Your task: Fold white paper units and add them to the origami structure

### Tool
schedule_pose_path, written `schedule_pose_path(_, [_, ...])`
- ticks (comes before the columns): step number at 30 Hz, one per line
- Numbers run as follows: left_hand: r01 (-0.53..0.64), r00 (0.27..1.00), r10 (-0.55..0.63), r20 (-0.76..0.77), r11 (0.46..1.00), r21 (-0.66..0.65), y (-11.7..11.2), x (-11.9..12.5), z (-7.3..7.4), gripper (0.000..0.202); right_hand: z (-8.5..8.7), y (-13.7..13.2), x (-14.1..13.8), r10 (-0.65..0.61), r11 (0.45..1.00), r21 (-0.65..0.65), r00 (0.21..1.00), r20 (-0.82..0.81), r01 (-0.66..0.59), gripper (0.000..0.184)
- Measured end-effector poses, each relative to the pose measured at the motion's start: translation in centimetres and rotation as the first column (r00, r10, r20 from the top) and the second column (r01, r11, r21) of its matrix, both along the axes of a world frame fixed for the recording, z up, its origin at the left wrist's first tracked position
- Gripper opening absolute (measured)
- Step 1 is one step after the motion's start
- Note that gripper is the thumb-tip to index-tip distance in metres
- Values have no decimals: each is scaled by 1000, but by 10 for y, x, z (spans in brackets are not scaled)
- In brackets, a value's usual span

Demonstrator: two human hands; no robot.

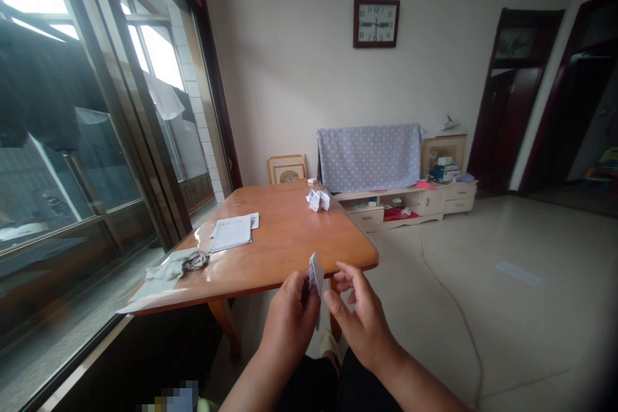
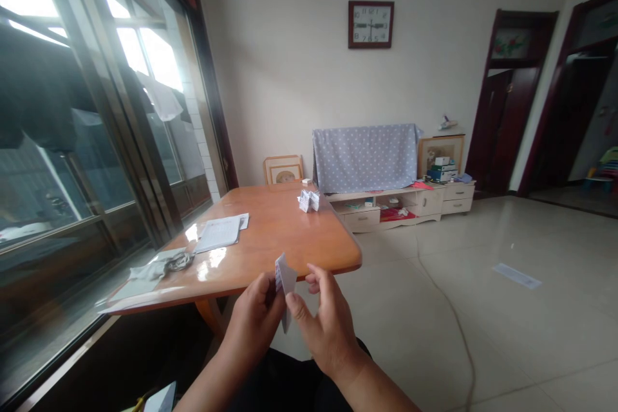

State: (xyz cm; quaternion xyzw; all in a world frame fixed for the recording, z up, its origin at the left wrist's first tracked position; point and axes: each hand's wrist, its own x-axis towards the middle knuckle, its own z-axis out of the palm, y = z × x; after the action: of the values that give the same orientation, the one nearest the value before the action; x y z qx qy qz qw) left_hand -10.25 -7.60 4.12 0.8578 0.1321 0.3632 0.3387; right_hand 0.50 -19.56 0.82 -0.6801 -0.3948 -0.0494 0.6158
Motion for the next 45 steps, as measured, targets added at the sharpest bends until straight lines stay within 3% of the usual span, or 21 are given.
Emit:
schedule_pose_path(4, [-72, 994, 91, -60, 961, 267, 1, 5, -12, 26, -2, 3, -6, -98, 991, -60, 952, 289, 121, 53])
schedule_pose_path(8, [-136, 983, 170, -64, 921, 366, -1, 9, -19, 25, 2, 7, -5, -188, 970, -78, 916, 353, 229, 38])
schedule_pose_path(11, [-186, 975, 219, -44, 903, 388, -2, 10, -21, 24, 4, 9, -3, -208, 956, -133, 925, 317, 260, 29])
schedule_pose_path(17, [-161, 977, 208, -47, 864, 477, -6, 12, -26, 26, 5, 16, 2, -190, 947, -239, 975, 114, 213, 12])
schedule_pose_path(23, [-252, 937, 339, -80, 819, 516, -7, 19, -36, 32, 4, 18, 2, -138, 962, -203, 966, 217, 183, 10])
schedule_pose_path(29, [-252, 947, 320, -39, 811, 528, -4, 23, -45, 40, 2, 19, 5, -150, 954, -243, 981, 122, 176, 8])
schedule_pose_path(34, [-257, 941, 327, -92, 863, 434, -6, 16, -32, 41, 3, 13, 13, -151, 945, -272, 979, 136, 184, 5])
schedule_pose_path(38, [-234, 948, 273, -164, 947, 221, -3, 12, -17, 40, 3, 10, 17, -104, 961, -244, 988, 110, 128, 13])
schedule_pose_path(42, [-170, 972, 168, -164, 985, 0, 7, 17, -16, 33, -1, 13, 22, -67, 970, -231, 996, 53, 78, 16])
schedule_pose_path(45, [-120, 981, 109, -160, 991, -55, 12, 22, -19, 34, -3, 16, 23, -36, 974, -224, 999, 27, 41, 16])
